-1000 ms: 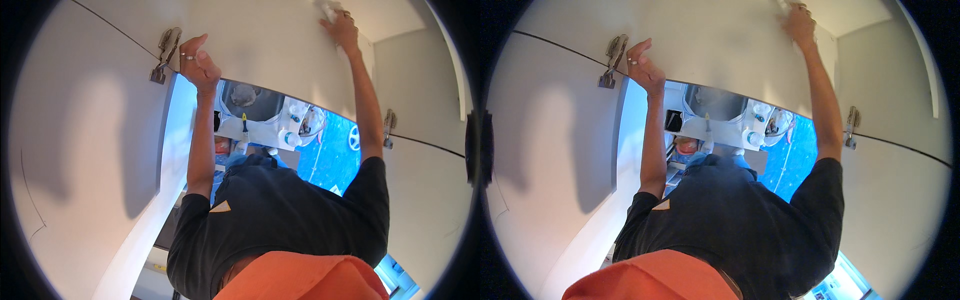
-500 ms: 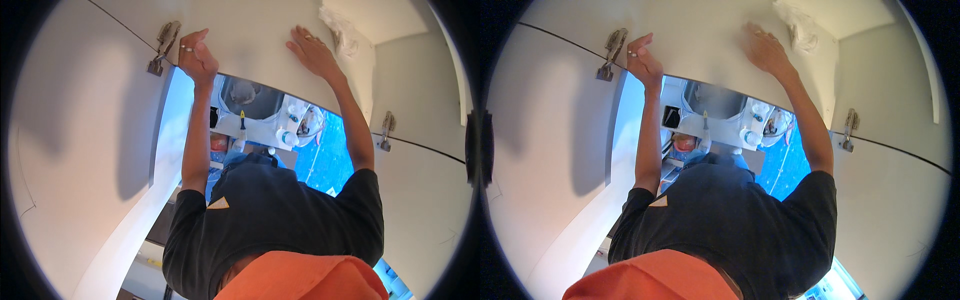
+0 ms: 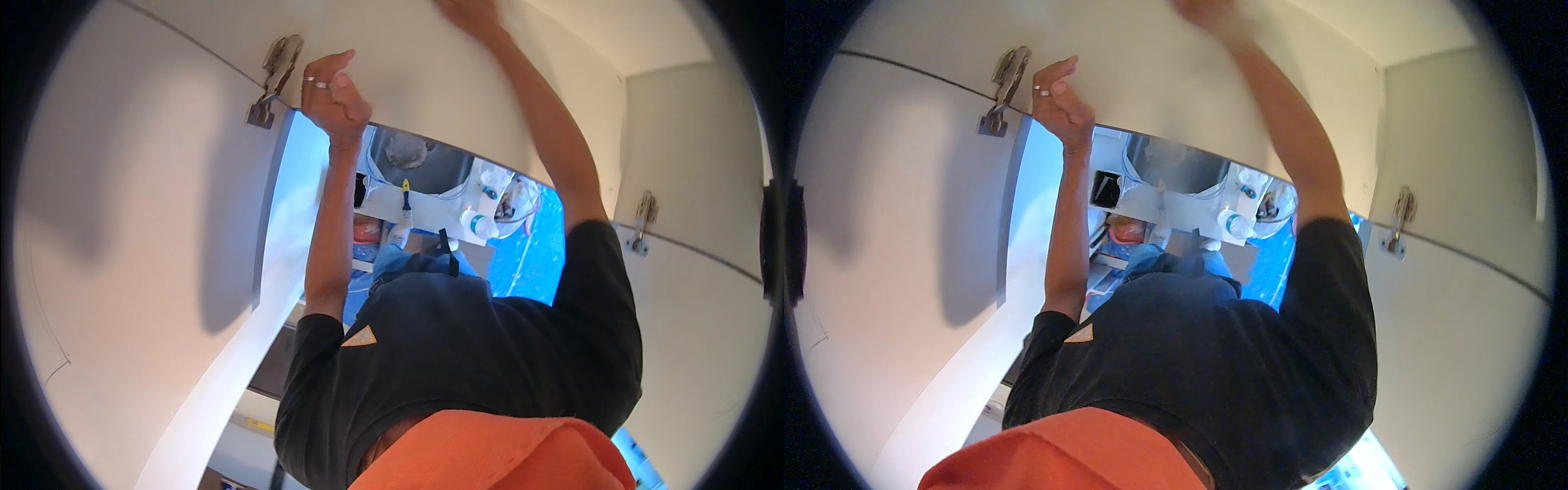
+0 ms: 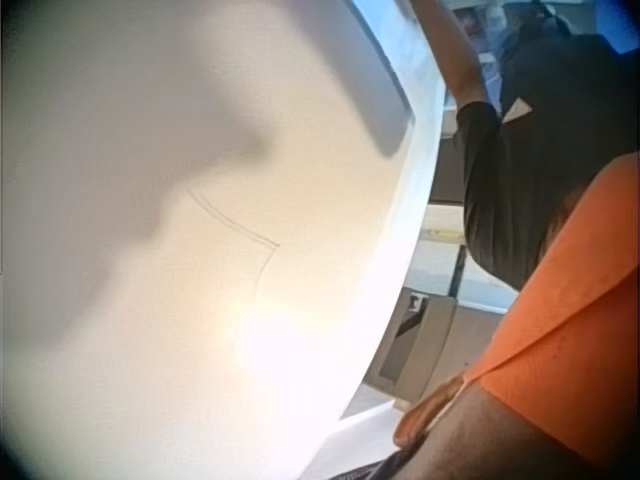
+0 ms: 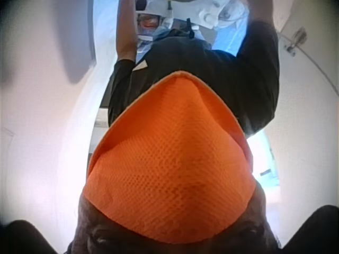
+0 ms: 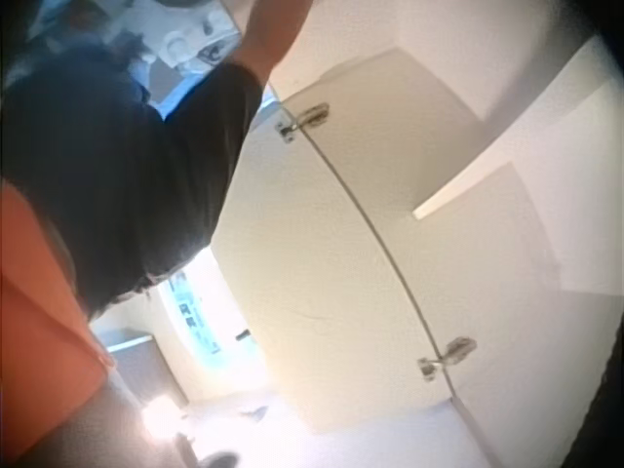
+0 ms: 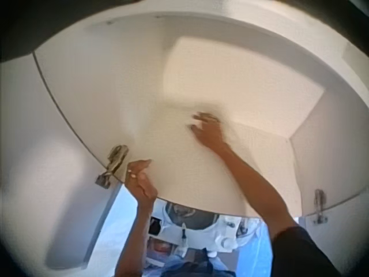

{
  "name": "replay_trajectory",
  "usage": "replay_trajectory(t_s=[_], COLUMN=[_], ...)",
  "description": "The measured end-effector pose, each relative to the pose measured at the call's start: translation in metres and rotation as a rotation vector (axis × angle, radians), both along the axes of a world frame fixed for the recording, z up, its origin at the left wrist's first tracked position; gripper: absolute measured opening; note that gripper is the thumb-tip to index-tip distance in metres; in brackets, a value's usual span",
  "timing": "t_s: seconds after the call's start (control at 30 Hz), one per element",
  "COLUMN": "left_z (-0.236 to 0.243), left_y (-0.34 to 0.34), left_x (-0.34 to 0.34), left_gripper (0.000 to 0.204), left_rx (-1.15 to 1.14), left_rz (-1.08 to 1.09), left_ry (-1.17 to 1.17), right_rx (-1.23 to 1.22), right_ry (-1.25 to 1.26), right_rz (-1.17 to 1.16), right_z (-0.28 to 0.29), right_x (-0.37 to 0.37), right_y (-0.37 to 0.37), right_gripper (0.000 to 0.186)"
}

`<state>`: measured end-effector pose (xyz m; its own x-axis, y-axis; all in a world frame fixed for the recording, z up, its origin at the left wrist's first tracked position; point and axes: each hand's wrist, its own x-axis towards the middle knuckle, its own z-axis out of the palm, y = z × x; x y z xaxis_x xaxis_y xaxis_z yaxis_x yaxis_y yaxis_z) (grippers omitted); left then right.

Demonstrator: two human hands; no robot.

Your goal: The person cleans the inside of a white kitchen cabinet using a cloth and a sanding block. They wipe the interior surfaces, sand the edges, and repeatedly switch between wiping and sanding while standing in a renovation site.

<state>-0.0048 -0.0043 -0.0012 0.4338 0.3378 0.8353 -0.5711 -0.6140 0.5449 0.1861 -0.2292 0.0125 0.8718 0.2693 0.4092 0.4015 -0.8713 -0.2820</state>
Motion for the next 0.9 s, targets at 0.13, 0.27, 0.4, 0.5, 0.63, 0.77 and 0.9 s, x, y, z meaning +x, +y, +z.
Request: replay_trajectory(t_s=[0.13, 0.27, 0.4, 0.5, 0.63, 0.77, 0.9], left_z=[0.0, 0.002, 0.003, 0.005, 0.006, 0.005, 0.009], left_y=[-0.002, 0.0, -0.002, -0.005, -0.008, -0.009, -0.004], left_x=[0.004, 0.0, 0.0, -0.001, -0.003, -0.002, -0.005], left_gripper=[0.042, 0.04, 0.041, 0.052, 0.052, 0.046, 0.042], left_rx=[-0.054, -0.014, -0.019, -0.032, 0.001, 0.055, 0.068], left_rz=[-0.054, -0.013, -0.005, 0.014, 0.022, 0.027, -0.053], left_ry=[-0.044, -0.11, -0.105, -0.071, -0.035, -0.022, 0.008], right_rx=[-0.05, -0.111, -0.028, -0.078, -0.299, -0.283, -0.093], right_ry=[0.021, -0.079, -0.274, -0.278, -0.28, -0.219, -0.265], right_rz=[0.085, 0.217, 0.24, 0.047, -0.633, -0.54, -0.048], right_z=[-0.006, -0.012, -0.015, -0.011, -0.011, -0.02, -0.022], right_x=[-0.006, -0.076, -0.173, -0.233, -0.282, -0.281, -0.272], right_y=[0.103, 0.126, 0.045, -0.054, -0.16, -0.112, 0.031], right_gripper=[0.054, 0.05, 0.04, 0.037, 0.043, 0.047, 0.048])
